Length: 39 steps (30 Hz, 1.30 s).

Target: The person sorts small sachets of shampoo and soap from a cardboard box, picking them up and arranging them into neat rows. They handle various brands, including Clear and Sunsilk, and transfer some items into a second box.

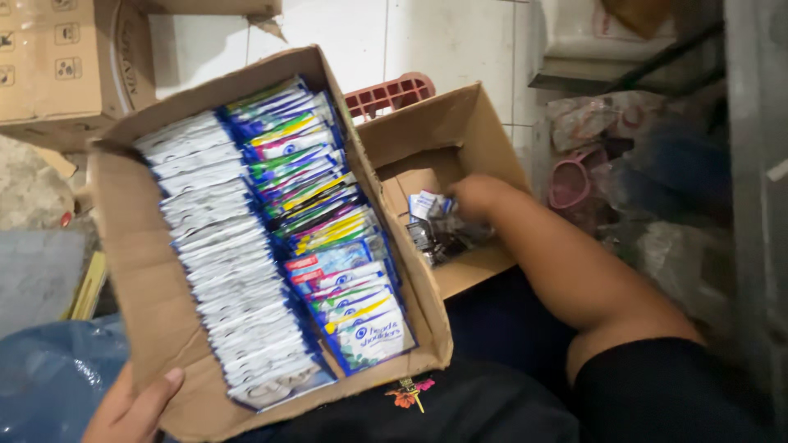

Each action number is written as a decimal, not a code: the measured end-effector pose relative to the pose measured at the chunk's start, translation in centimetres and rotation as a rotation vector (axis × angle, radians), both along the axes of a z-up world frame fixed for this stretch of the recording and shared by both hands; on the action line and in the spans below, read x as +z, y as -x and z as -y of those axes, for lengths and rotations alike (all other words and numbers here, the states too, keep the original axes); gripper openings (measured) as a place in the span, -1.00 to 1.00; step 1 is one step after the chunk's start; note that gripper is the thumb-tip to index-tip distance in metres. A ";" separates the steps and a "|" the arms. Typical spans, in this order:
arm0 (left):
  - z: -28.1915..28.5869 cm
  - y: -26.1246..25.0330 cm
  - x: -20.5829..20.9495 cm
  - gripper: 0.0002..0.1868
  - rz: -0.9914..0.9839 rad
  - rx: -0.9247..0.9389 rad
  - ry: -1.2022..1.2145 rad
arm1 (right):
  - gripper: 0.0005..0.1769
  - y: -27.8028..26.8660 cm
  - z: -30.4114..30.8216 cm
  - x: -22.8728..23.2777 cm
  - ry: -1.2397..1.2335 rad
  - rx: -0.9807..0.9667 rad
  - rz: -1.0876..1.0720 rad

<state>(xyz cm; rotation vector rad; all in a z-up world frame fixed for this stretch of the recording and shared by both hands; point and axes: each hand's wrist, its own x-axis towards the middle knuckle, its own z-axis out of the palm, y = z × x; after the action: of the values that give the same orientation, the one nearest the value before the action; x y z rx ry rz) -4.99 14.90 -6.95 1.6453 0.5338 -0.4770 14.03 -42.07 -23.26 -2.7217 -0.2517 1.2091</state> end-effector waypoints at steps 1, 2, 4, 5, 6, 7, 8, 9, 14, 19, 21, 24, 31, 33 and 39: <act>0.4 -0.7 -0.1 -0.37 -0.005 -0.024 0.011 | -0.41 -0.2 0.0 1.8 -0.026 -0.045 0.058; 1.0 -1.4 -0.3 -0.39 -0.010 -0.049 0.022 | -0.39 -0.1 0.0 3.6 -0.052 -0.089 0.117; 1.7 -3.0 -0.2 -0.41 -0.010 -0.110 0.048 | -0.34 0.0 0.3 6.7 -0.099 -0.173 0.141; 1.8 -3.5 -0.2 -0.41 -0.007 -0.144 0.063 | -0.31 0.2 0.3 8.0 -0.124 -0.211 0.153; 1.9 -3.8 -0.1 -0.40 -0.003 -0.179 0.078 | -0.32 0.5 0.4 9.2 -0.131 -0.248 0.200; 2.0 -4.0 0.0 -0.41 0.003 -0.205 0.059 | -0.33 0.7 0.5 10.0 -0.142 -0.282 0.248; 2.2 -4.2 0.2 -0.42 0.009 -0.231 0.039 | -0.34 0.9 0.8 10.6 -0.153 -0.317 0.296; 2.2 -4.3 0.7 -0.42 0.016 -0.256 0.018 | -0.32 1.0 1.0 11.3 -0.175 -0.363 0.331; 4.9 -4.6 0.8 -0.46 0.007 -0.333 -0.086 | -0.22 2.1 4.6 12.1 -0.402 -0.578 0.542; 7.4 -5.1 1.2 -0.42 0.071 -0.449 -0.064 | -0.12 3.7 5.6 13.3 -0.458 -0.797 0.565; 8.5 -6.0 1.9 -0.41 0.056 -0.492 -0.043 | -0.12 4.3 5.6 13.8 -0.528 -0.858 0.544; 10.1 -6.5 3.5 -0.26 0.062 -0.506 -0.095 | -0.15 5.2 5.5 14.0 -0.670 -0.935 0.499; 11.7 -6.4 6.1 -0.22 0.053 -0.442 -0.367 | -0.54 8.0 4.9 15.8 -0.937 -1.060 0.519; 11.7 -6.4 6.9 -0.18 0.066 -0.323 -0.521 | -0.61 8.9 4.8 17.9 -1.006 -1.117 0.536; 12.3 -7.7 6.8 -0.37 0.823 -0.144 -0.250 | -0.64 11.1 2.2 24.6 -1.248 -1.112 0.485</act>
<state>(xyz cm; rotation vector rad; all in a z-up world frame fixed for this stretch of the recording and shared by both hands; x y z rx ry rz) 2.68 2.56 -0.13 1.9446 -0.1479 0.1934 2.93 -44.27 1.33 -1.4788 0.3354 -0.0368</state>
